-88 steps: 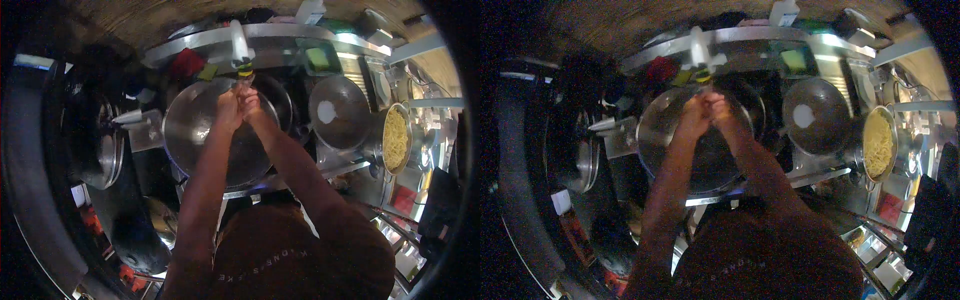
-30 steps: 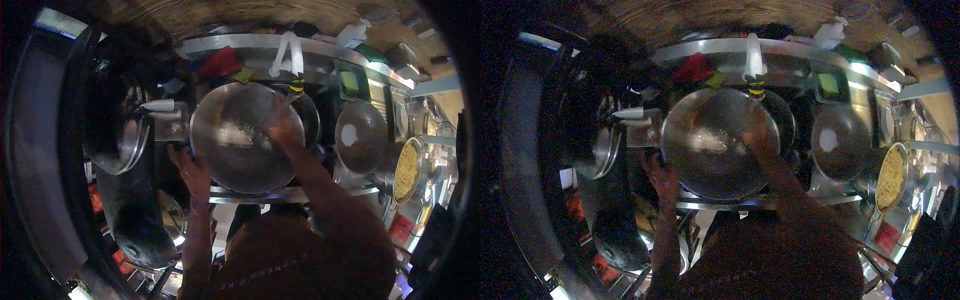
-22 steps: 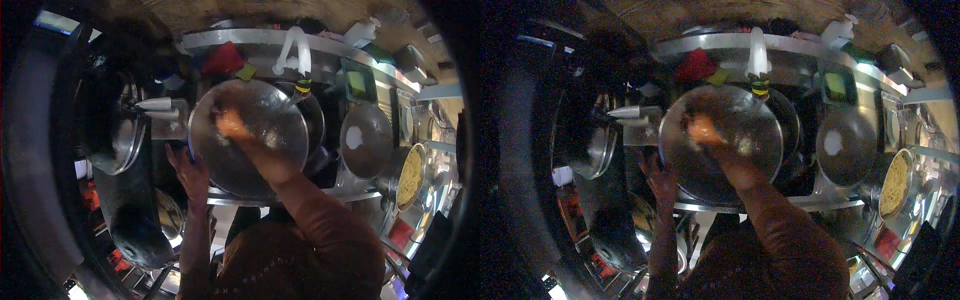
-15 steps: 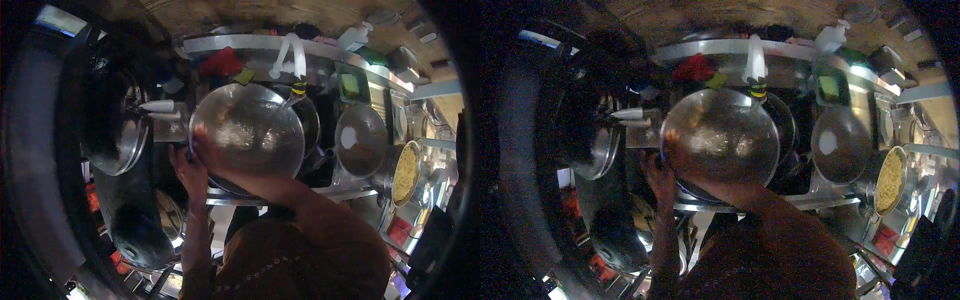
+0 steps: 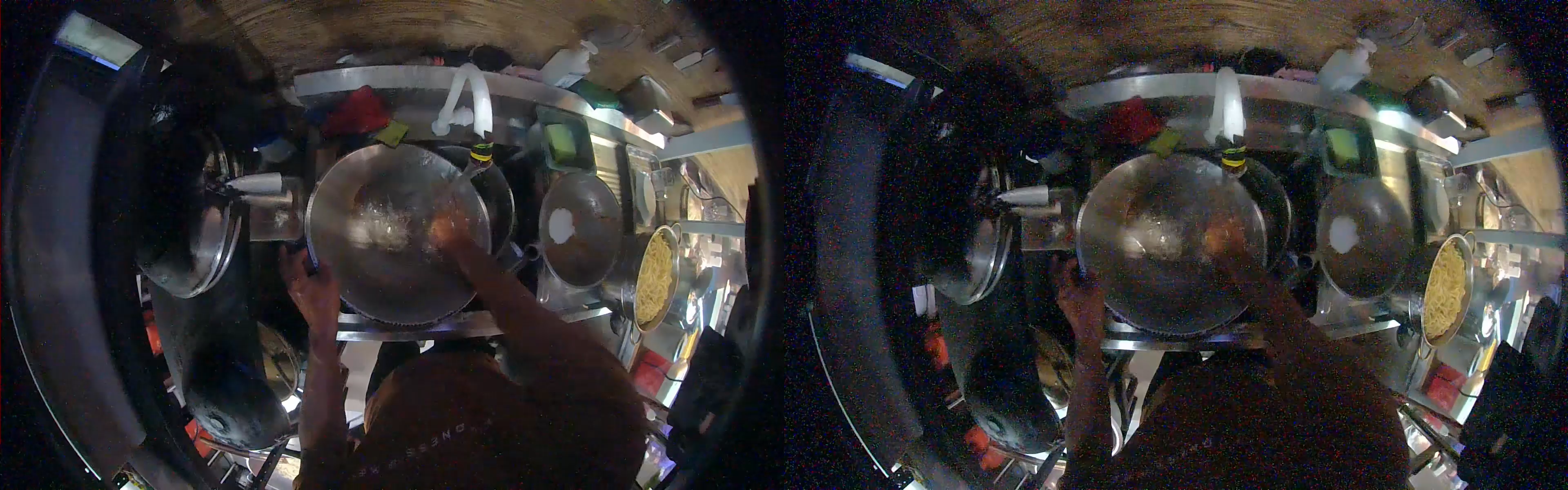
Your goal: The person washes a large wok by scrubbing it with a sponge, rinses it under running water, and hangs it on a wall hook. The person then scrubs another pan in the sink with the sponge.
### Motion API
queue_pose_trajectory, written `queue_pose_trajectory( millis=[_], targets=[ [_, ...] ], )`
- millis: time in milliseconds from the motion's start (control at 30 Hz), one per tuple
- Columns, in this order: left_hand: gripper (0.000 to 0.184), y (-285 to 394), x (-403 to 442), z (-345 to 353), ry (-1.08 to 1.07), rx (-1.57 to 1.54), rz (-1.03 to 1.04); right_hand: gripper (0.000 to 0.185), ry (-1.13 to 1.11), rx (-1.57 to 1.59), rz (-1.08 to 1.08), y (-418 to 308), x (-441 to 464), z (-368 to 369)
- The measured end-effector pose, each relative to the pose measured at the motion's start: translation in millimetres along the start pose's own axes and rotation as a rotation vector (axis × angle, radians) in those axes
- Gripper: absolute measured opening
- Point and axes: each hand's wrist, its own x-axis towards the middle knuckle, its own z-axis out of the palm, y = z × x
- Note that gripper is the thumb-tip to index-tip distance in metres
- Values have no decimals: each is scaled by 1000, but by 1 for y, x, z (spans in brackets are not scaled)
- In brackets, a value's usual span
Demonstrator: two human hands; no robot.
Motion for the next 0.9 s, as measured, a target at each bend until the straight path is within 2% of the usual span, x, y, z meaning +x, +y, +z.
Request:
queue_pose_trajectory(
  millis=[100,233,300,367,467,567,633,700,767,833,900],
  targets=[
    [34,14,4,-9,31,118,82,47,52,-3,121,-16,37,35],
    [35,31,-3,-15,-25,240,131,47,41,69,139,-50,45,64],
    [36,49,3,-14,19,375,178,47,69,194,133,-53,37,65],
    [37,86,4,-20,93,650,244,47,83,441,170,-40,30,57],
    [34,110,11,-15,14,344,475,47,34,996,265,-2,33,32],
    [25,84,8,48,-195,-158,398,47,-36,1446,307,29,39,10],
    [18,113,17,80,-533,-591,87,47,-47,1663,264,37,35,4],
    [16,153,23,112,-728,-1063,-503,48,-15,1827,166,42,30,6],
    [35,160,37,161,-883,-1092,-576,48,22,1948,86,47,22,4],
    [35,151,39,216,-771,-960,-51,48,73,2000,69,47,17,-2],
    [36,167,50,244,-825,-907,-116,54,161,2026,129,28,13,-23]
  ],
)
